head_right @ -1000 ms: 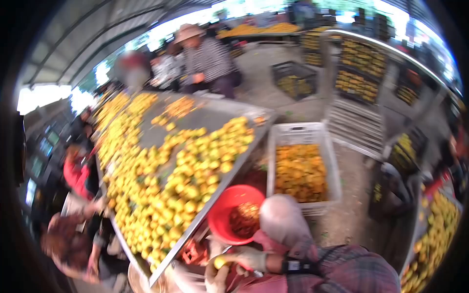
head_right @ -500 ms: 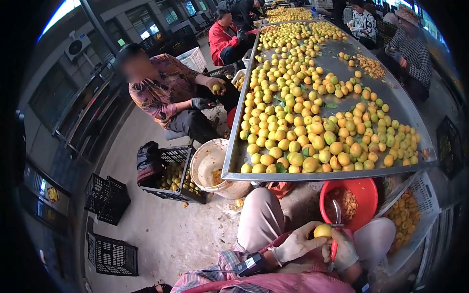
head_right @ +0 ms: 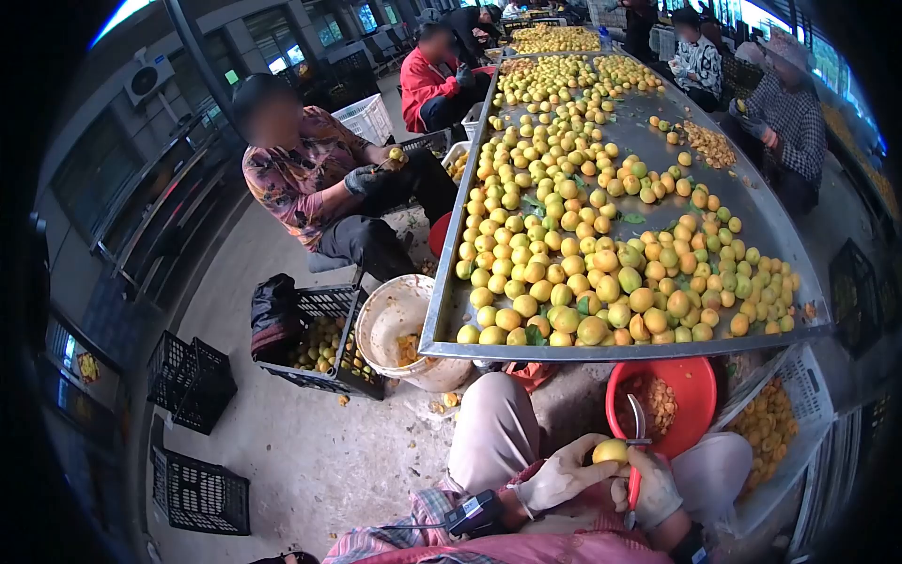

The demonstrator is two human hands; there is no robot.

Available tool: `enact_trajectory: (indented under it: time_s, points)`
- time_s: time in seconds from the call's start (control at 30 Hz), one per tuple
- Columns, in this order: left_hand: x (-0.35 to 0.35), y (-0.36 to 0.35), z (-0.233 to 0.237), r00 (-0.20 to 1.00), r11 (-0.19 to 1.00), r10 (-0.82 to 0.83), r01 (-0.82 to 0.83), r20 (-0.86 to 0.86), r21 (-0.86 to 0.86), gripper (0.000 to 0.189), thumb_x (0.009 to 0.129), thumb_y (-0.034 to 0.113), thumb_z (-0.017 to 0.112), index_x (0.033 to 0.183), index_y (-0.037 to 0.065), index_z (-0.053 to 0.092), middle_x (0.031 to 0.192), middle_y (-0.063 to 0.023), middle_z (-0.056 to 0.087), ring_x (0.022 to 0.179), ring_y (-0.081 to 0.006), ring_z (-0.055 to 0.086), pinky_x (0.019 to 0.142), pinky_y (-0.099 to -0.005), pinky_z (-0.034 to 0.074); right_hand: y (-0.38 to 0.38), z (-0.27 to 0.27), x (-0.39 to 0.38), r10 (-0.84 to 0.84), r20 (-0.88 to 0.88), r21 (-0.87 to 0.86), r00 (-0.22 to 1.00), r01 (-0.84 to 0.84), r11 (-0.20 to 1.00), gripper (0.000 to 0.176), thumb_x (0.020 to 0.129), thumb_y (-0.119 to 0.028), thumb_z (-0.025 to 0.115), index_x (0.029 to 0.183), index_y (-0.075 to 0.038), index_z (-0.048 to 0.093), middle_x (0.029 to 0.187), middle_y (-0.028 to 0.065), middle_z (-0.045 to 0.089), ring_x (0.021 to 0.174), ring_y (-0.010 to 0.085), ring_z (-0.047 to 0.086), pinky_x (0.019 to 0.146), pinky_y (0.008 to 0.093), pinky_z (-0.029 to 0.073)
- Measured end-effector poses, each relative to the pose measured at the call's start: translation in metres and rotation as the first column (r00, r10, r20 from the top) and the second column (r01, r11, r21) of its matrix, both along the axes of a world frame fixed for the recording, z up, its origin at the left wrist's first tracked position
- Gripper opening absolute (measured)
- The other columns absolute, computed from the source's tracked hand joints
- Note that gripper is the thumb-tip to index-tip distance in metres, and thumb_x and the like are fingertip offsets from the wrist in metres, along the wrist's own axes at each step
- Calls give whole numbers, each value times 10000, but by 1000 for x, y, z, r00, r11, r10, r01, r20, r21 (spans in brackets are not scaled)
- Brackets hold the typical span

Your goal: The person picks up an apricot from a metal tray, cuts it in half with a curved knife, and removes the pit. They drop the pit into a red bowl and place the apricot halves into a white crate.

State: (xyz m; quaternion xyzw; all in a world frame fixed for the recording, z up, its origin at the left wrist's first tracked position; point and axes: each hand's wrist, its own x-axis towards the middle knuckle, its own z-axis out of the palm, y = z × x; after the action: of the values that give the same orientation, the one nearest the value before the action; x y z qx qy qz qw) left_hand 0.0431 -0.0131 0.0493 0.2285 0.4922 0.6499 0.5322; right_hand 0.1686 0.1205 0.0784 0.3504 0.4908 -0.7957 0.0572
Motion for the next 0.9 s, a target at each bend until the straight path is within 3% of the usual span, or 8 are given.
enact_trajectory:
  time_s: [0.13,0.23,0.3,0.5,0.57,0.63,0.83,0.9]
  points:
    - [-6,-5,-8,980,995,50,-66,-194,-78,350,919,233,602,1195,30,532,1088,-77,601,1024,-129,561,896,-273,450,0,-9,-4,-100,-6,-101,995,99,990,368,972,-336,457,1136,-18,540,748,112,629,473,148,542,417,266,442]
    - [-6,-6,-8,985,996,41,-53,-168,-67,381,936,213,591,1245,16,487,1106,-77,589,1032,-137,558,906,-272,451,-1,-7,-6,-134,-17,-111,991,132,985,336,967,-296,488,1176,-34,509,849,137,642,512,159,570,420,276,457]
    - [-7,-6,-3,990,996,46,-55,-131,-69,391,939,198,591,1258,8,469,1120,-79,582,1036,-133,553,912,-267,449,2,-16,-5,13,-59,-37,998,-15,999,319,968,-286,492,1190,-56,500,893,142,648,543,154,579,426,270,458]
    - [-17,-11,0,985,987,139,-147,-105,-70,401,932,174,609,1266,-1,470,1117,-73,588,1043,-133,548,925,-262,436,16,2,-7,-41,-39,-118,998,36,992,382,976,-245,467,1309,-58,456,997,175,655,551,135,552,460,245,448]
    - [-30,-22,-2,958,966,233,-248,-165,-78,409,928,177,618,1264,-9,477,1119,-70,590,1038,-134,547,925,-262,428,36,-15,7,191,-272,322,943,-98,942,386,980,-177,406,1344,-53,431,1002,186,651,541,123,525,454,239,419]
    - [-43,-40,24,925,919,338,-364,-174,-153,403,936,198,601,1258,-16,486,1087,-80,603,982,-135,564,887,-264,443,59,-28,15,-52,-308,-12,950,51,999,392,969,-153,390,1340,-39,441,963,199,644,487,125,458,428,236,360]
    - [-92,-117,-19,600,605,796,-794,84,-62,356,928,173,571,1210,-31,495,1009,-105,612,849,-155,623,771,-262,518,116,-14,25,-546,-26,-241,837,525,816,313,987,-346,433,1127,-118,595,796,62,636,404,116,400,350,258,300]
    - [-101,-152,-62,543,544,839,-839,-29,19,314,941,197,547,1186,6,497,1037,-110,593,869,-165,602,764,-287,515,146,-30,42,-510,-200,-344,837,427,836,338,997,-365,411,1126,-121,607,804,47,644,414,94,412,346,252,319]
